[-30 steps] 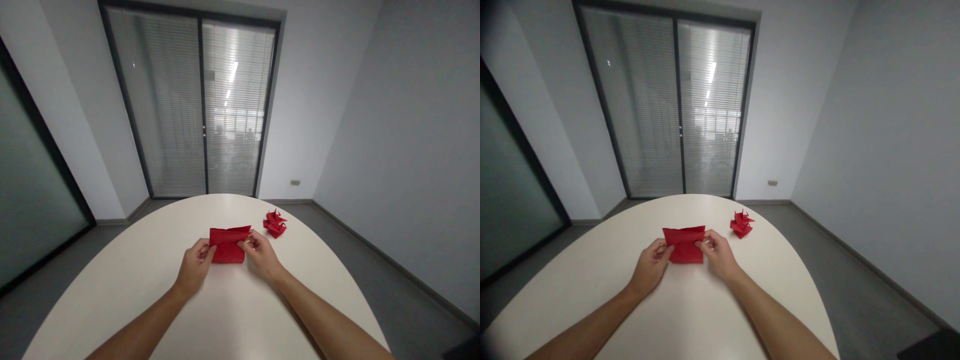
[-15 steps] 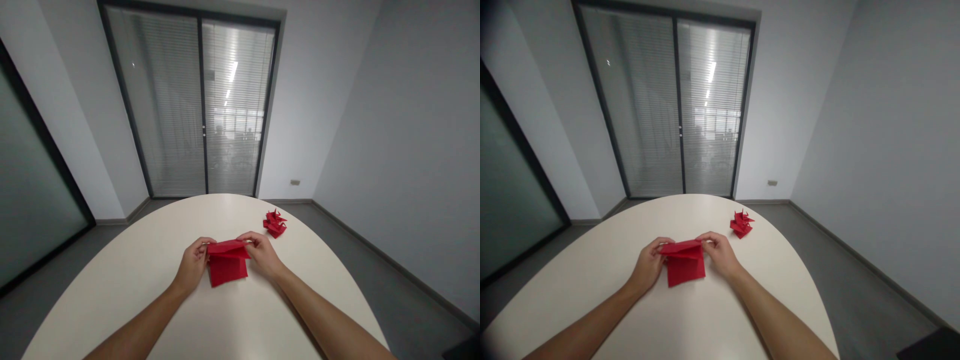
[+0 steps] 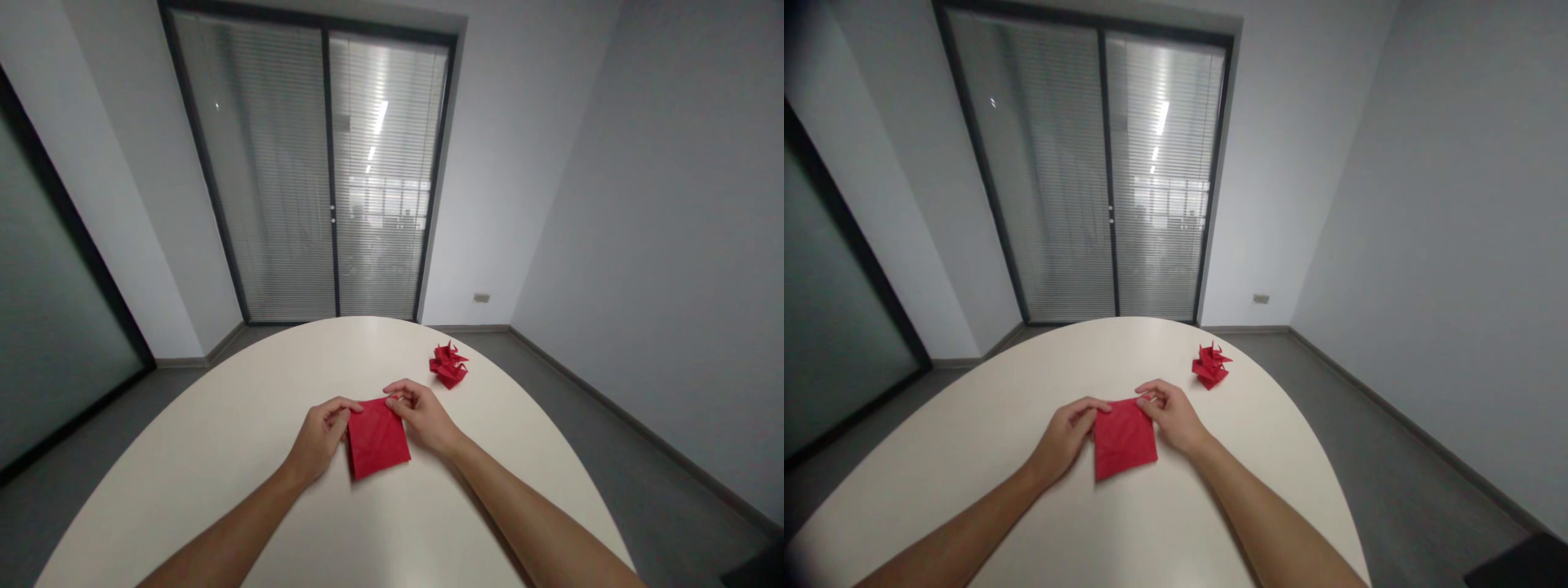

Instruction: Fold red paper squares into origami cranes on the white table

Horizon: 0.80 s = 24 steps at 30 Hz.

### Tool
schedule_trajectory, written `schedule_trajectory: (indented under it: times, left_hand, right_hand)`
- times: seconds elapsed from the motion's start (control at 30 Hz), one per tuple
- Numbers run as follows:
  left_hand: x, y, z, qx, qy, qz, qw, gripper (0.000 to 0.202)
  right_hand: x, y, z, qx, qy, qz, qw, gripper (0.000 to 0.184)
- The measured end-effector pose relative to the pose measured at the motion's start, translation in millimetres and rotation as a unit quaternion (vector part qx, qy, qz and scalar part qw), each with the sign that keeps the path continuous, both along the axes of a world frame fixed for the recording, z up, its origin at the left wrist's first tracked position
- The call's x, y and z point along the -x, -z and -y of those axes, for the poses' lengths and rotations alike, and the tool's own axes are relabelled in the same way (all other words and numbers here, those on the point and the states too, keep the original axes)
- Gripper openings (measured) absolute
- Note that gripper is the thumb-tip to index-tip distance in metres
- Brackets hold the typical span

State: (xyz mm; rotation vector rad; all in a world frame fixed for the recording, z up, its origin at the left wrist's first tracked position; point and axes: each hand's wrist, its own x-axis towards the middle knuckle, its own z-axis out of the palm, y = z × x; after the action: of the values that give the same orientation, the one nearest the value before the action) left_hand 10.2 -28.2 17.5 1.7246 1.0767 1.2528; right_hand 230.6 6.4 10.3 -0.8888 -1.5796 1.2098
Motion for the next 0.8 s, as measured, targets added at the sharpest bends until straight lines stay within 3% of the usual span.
schedule_trajectory:
  times: [0.1, 0.27, 0.4, 0.53, 0.67, 0.8]
  left_hand:
    - [-2.5, -1.5, -0.2, 0.025, -0.004, 0.013, 1.0, 0.028]
    - [-2.6, 2.0, -6.6, 0.046, -0.044, 0.049, 0.997, 0.035]
    - [-1.3, 5.7, -7.8, 0.03, -0.057, 0.042, 0.997, 0.033]
    - [-0.6, 5.4, -1.3, -0.006, -0.043, -0.051, 0.998, 0.024]
    - [0.5, 3.8, 5.2, -0.138, -0.087, -0.189, 0.968, 0.022]
    - [1.7, 5.7, 6.4, -0.204, 0.006, -0.263, 0.943, 0.034]
  right_hand:
    - [1.7, -4.0, 4.9, -0.005, -0.005, -0.008, 1.0, 0.041]
    - [5.1, -7.6, 11.4, 0.075, -0.064, -0.049, 0.994, 0.062]
    - [2.7, -7.4, 8.9, 0.047, -0.033, -0.027, 0.998, 0.059]
    - [-0.9, -7.2, 5.6, 0.003, -0.002, 0.02, 1.0, 0.049]
    - [-3.6, -3.1, 2.8, -0.022, 0.001, 0.069, 0.997, 0.043]
    - [-6.9, 3.4, -2.1, -0.059, 0.014, 0.11, 0.992, 0.034]
